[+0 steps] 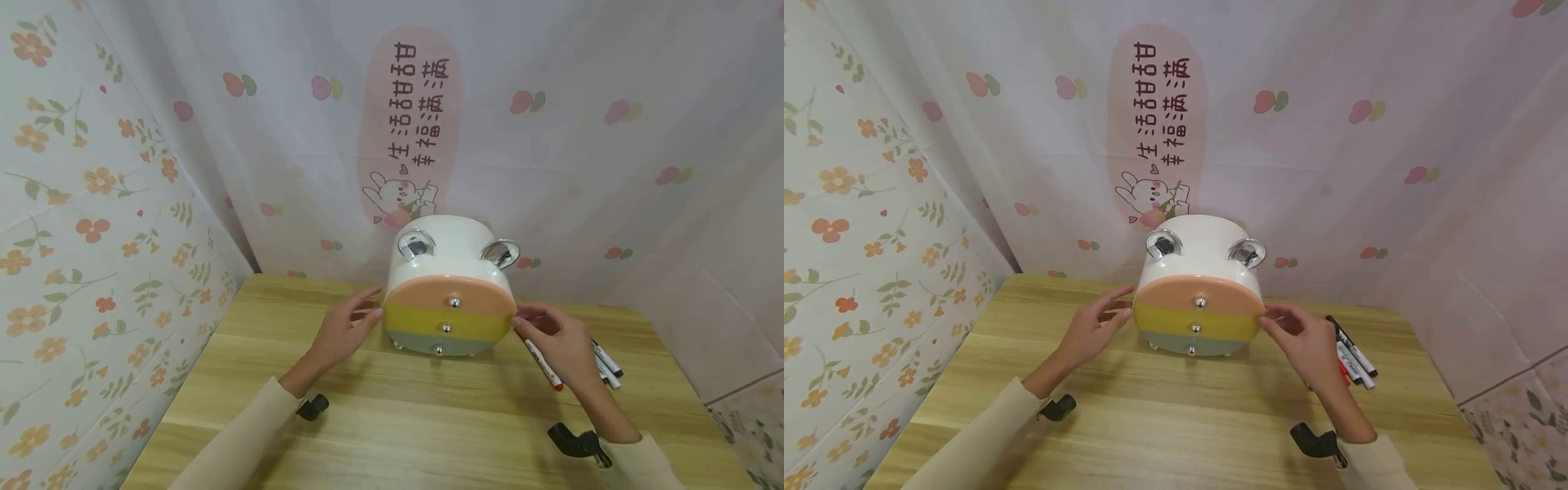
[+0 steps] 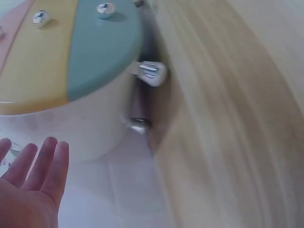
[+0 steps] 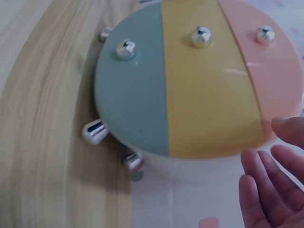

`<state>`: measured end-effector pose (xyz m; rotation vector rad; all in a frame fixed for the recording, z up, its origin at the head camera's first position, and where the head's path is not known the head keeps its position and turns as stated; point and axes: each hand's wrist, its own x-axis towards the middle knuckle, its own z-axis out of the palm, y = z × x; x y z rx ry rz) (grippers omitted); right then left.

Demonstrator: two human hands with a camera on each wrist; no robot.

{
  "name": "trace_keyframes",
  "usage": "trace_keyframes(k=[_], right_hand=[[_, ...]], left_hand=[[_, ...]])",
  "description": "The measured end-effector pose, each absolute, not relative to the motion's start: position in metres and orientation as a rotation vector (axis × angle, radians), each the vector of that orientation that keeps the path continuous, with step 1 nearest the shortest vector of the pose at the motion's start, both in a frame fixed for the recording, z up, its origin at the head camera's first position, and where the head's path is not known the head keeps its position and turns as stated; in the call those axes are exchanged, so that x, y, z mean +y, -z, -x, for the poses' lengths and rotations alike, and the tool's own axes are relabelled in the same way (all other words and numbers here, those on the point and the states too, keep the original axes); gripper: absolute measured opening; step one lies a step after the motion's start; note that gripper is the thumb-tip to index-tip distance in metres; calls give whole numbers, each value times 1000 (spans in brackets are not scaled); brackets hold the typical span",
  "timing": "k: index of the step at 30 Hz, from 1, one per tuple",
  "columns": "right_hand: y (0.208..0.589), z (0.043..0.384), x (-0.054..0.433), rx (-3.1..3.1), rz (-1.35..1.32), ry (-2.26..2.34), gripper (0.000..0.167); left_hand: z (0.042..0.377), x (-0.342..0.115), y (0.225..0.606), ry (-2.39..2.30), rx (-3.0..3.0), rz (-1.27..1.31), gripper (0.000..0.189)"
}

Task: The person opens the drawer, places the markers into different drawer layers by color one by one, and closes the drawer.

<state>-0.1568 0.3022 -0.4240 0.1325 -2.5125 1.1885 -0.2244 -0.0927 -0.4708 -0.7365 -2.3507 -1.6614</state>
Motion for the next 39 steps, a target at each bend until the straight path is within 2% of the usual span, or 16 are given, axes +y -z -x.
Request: trace_keyframes(k=[8, 17, 29, 39], right_hand=[[408, 153, 282, -2337, -220, -1173, 20], [397, 156, 254, -2256, -460, -1060, 25], [398, 165, 226, -2322, -470, -963, 19], [401, 170, 211, -2317, -434, -975, 19]], left_hand=[[225, -88, 454, 1649, -2187, 856, 57], [228, -77, 439, 1580, -2198, 917, 72], [233, -69, 434, 1483, -2315, 878, 77], [233, -67, 431, 1531, -2293, 885, 73]])
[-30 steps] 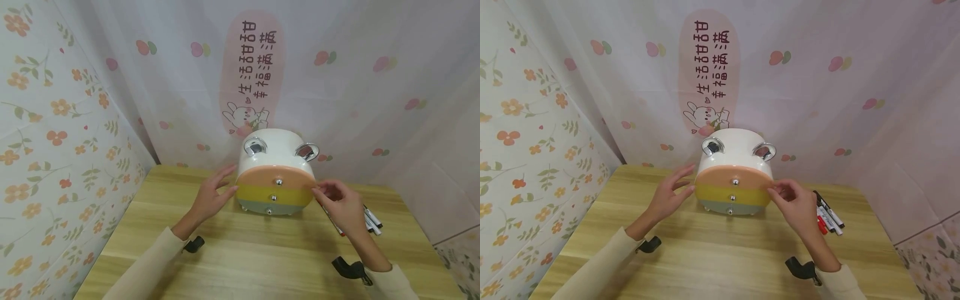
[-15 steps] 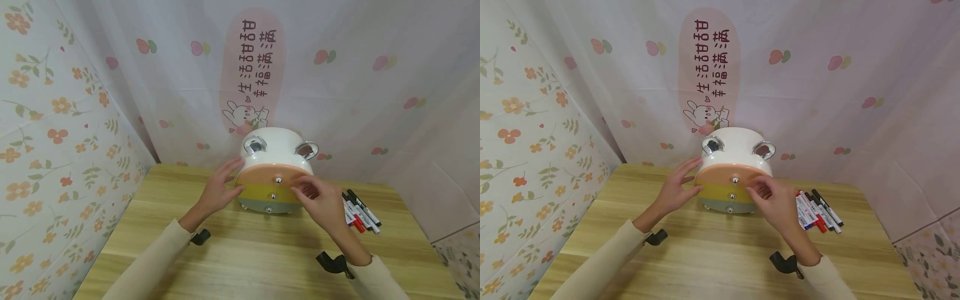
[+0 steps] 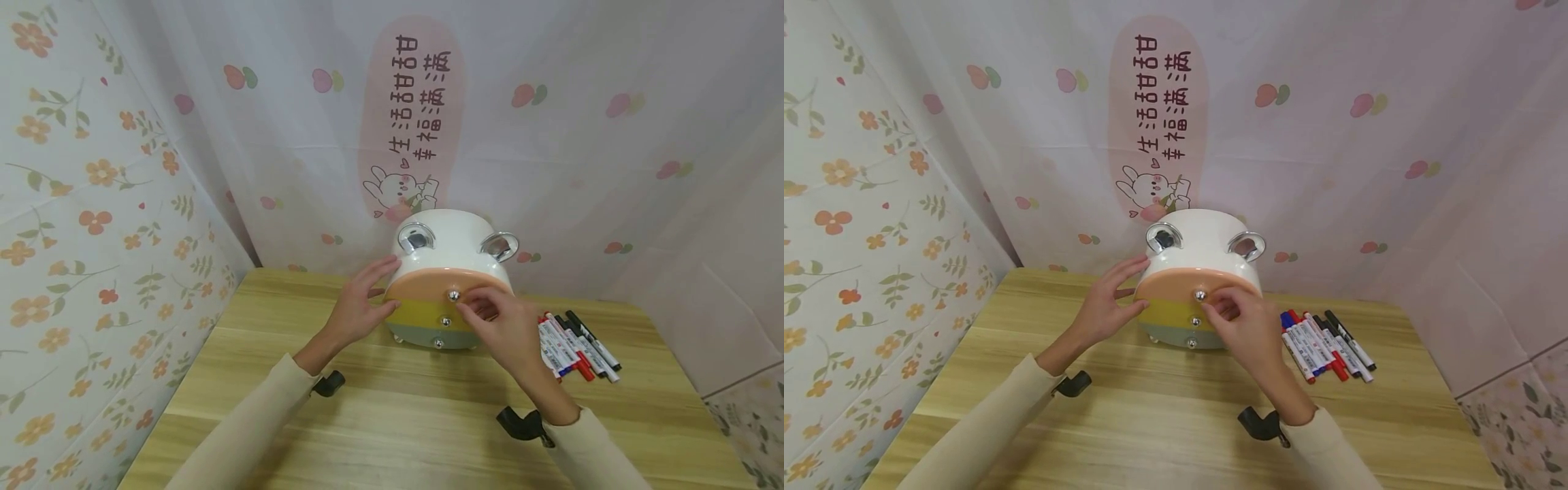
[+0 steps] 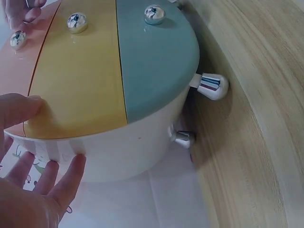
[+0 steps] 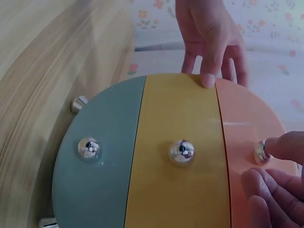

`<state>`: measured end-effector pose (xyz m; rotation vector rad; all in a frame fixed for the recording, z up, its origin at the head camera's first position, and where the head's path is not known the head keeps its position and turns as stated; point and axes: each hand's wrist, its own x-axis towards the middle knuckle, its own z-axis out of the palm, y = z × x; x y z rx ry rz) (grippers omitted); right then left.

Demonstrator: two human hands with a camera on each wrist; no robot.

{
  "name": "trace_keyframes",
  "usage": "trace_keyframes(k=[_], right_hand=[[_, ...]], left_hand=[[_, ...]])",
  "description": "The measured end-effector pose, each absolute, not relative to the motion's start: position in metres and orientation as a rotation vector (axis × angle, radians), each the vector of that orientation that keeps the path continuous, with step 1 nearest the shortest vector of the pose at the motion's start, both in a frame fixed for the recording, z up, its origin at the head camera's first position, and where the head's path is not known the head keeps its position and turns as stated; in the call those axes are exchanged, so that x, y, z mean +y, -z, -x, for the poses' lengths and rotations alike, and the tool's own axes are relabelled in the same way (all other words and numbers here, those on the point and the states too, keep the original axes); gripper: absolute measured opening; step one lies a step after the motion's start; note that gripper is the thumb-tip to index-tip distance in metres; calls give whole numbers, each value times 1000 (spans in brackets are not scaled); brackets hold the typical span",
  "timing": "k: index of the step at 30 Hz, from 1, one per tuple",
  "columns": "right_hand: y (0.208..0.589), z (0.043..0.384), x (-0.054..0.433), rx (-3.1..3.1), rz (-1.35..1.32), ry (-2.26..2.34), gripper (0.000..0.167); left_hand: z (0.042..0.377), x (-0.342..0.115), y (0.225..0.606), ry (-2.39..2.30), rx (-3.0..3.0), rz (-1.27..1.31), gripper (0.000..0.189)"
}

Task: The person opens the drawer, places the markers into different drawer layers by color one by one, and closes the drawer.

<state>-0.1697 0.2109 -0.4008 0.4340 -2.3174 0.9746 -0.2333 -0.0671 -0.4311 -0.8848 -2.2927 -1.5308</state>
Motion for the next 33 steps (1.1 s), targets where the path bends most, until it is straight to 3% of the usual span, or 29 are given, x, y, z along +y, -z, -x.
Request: trace_keyframes(k=[12, 22, 33], right_hand=[[400, 171, 197, -2332, -347, -814, 24], [402, 176, 191, -2280, -346, -468, 43], [406, 177, 189, -2205, -369, -437, 37]], left_hand=[[234, -66, 431, 1556, -2320, 855, 70], [235, -67, 432, 1547, -2304, 865, 69], [235, -68, 437, 1545, -2284, 844, 66]])
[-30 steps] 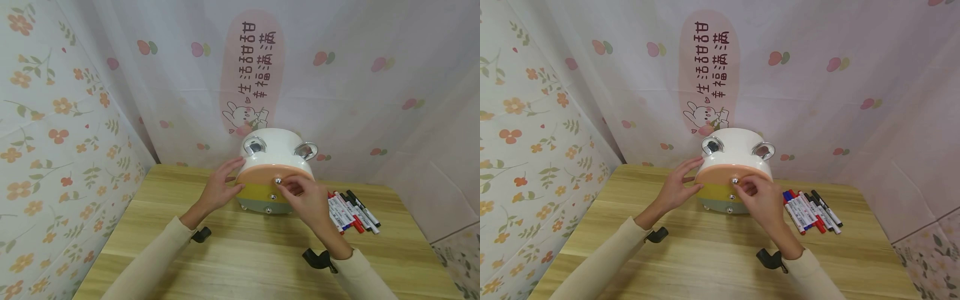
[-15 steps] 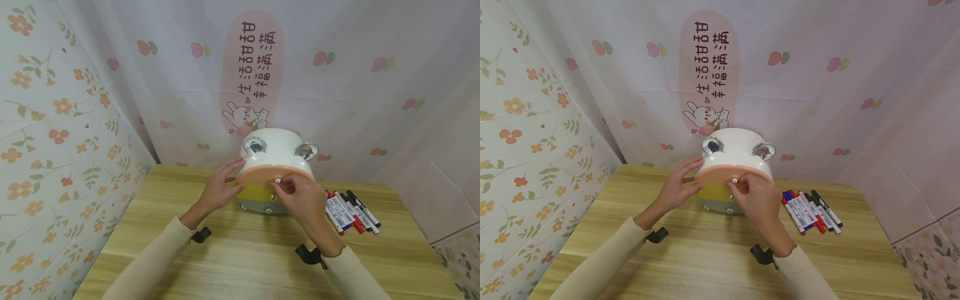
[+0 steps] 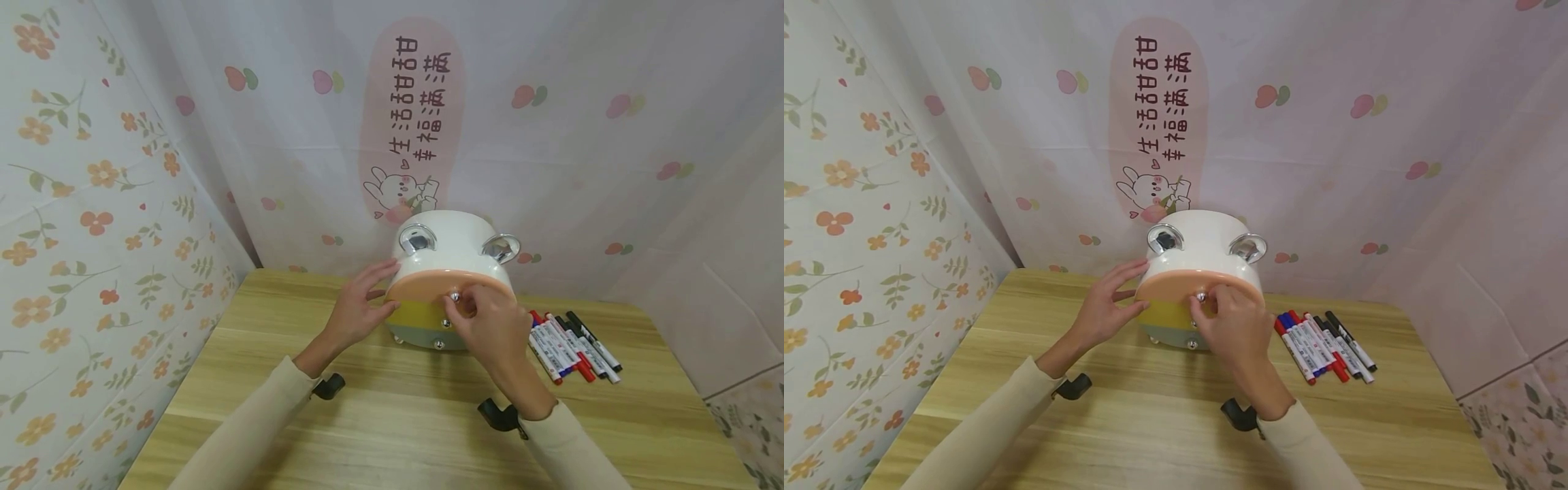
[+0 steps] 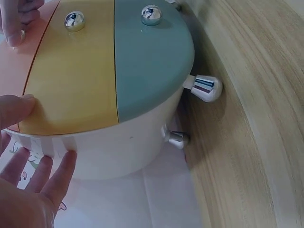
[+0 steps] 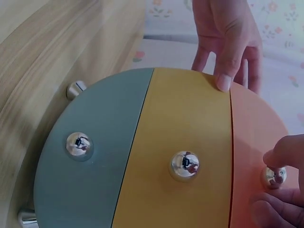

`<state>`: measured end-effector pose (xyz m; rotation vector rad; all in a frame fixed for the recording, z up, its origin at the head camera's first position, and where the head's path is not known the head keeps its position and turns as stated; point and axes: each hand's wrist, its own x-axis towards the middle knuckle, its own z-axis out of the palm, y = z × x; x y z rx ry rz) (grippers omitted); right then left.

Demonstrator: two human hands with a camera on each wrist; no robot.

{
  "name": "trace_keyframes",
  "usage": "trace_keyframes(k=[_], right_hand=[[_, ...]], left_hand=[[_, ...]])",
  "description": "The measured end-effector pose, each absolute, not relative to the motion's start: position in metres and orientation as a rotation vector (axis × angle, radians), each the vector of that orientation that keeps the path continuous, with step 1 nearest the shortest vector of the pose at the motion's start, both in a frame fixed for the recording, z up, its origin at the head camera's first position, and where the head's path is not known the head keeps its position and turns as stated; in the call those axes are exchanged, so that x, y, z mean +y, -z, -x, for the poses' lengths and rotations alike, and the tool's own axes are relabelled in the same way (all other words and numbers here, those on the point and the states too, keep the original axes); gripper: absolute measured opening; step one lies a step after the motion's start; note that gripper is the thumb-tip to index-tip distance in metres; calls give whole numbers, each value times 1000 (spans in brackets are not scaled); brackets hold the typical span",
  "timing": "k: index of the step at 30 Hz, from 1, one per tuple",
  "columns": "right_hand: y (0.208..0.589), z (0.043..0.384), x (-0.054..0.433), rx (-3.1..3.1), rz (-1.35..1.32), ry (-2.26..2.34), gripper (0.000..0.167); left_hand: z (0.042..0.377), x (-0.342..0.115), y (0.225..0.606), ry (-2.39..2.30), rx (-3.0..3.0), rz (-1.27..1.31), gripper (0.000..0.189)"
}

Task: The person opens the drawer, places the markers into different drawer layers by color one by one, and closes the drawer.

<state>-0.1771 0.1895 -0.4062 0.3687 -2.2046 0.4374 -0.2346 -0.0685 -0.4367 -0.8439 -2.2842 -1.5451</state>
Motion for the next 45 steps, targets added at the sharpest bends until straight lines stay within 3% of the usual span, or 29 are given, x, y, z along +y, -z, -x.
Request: trace_keyframes(k=[18, 45], right_hand=[[405, 167, 188, -2224, -364, -406, 34], [403, 133, 190, -2188, -457, -398, 37]], left_hand=[[235, -80, 444, 1217, -2135, 903, 41], [237, -80, 445, 1304, -2035, 896, 22]])
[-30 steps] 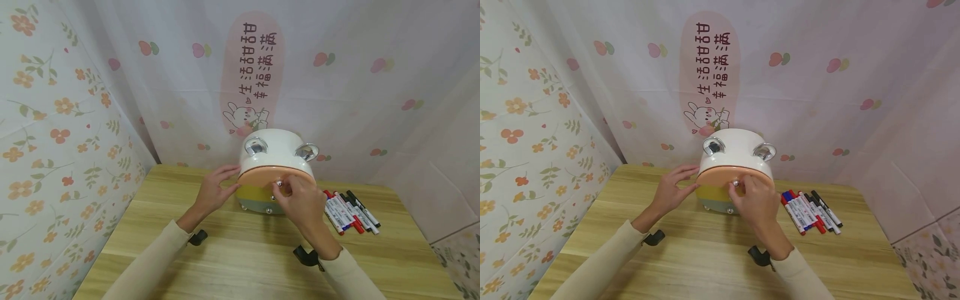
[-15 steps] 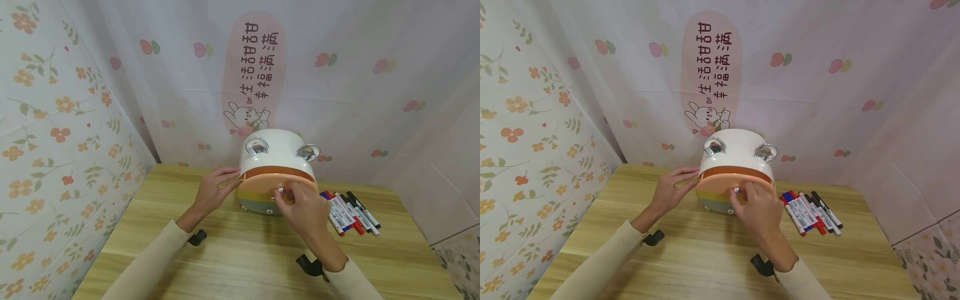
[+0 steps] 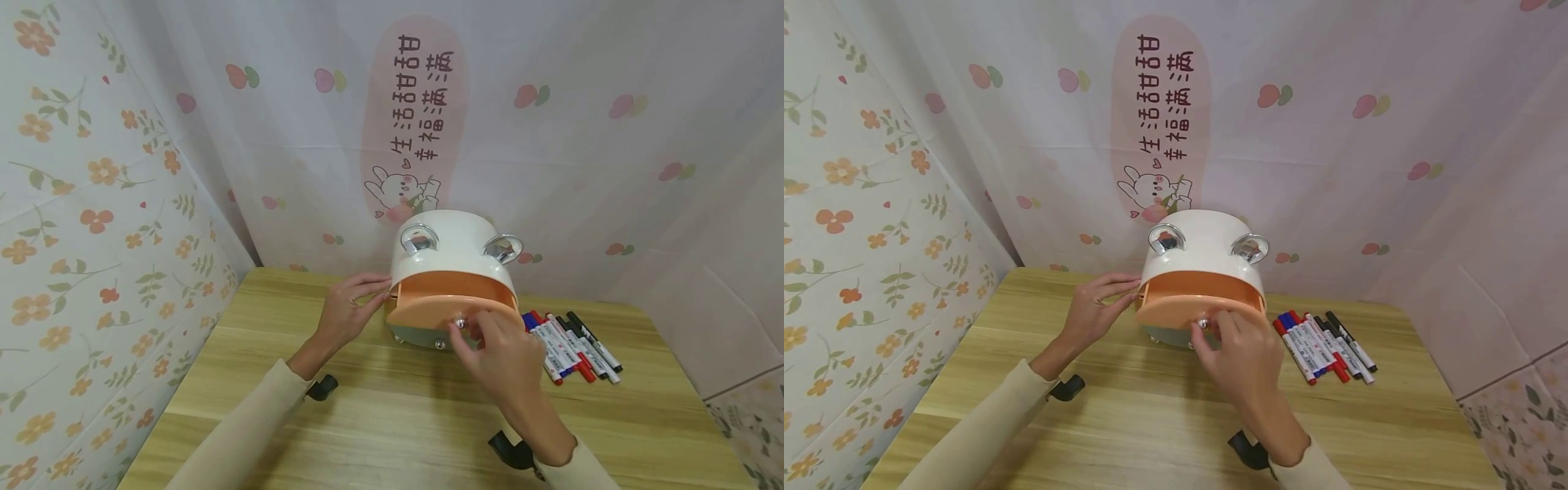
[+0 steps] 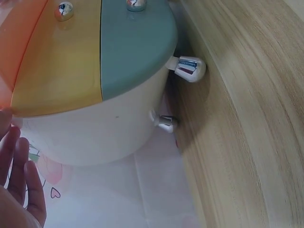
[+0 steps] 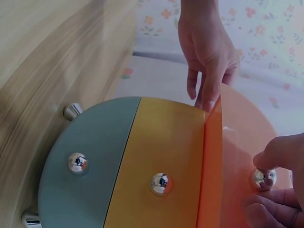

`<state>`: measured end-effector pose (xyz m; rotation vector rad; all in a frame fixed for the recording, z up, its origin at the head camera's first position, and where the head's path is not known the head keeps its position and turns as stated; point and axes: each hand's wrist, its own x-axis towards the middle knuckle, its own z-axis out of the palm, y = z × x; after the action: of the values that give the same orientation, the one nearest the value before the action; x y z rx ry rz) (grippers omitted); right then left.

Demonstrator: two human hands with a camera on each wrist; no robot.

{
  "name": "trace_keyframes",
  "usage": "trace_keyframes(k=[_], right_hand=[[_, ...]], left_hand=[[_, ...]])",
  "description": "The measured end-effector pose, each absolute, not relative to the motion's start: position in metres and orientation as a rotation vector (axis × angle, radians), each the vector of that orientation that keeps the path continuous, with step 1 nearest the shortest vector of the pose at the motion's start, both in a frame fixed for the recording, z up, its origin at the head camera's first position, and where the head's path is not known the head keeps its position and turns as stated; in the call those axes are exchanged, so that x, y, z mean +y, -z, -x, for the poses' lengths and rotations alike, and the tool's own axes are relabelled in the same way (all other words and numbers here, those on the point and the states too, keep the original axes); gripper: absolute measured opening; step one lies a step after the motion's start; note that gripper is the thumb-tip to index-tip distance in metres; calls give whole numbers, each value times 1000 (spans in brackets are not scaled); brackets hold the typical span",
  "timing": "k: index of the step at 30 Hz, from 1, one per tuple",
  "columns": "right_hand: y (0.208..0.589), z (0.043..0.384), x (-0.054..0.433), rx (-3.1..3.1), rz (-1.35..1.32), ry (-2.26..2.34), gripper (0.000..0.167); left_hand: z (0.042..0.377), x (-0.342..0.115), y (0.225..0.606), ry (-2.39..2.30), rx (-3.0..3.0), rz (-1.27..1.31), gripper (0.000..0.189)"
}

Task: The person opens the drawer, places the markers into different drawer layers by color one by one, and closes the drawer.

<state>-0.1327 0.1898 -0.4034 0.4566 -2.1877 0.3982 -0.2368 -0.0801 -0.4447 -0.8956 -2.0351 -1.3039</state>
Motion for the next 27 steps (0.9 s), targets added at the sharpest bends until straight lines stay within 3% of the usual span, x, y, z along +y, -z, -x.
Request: trace_keyframes(k=[10, 18, 27], right_hand=[[400, 115, 190, -2204, -470, -382, 39], [401, 104, 188, -2160, -474, -354, 62], [399, 92, 186, -2198, -491, -402, 58]], left_hand=[[238, -80, 446, 1292, -2023, 890, 20], [239, -79, 446, 1279, -2028, 878, 19], [238, -79, 444, 1262, -2010, 889, 20]])
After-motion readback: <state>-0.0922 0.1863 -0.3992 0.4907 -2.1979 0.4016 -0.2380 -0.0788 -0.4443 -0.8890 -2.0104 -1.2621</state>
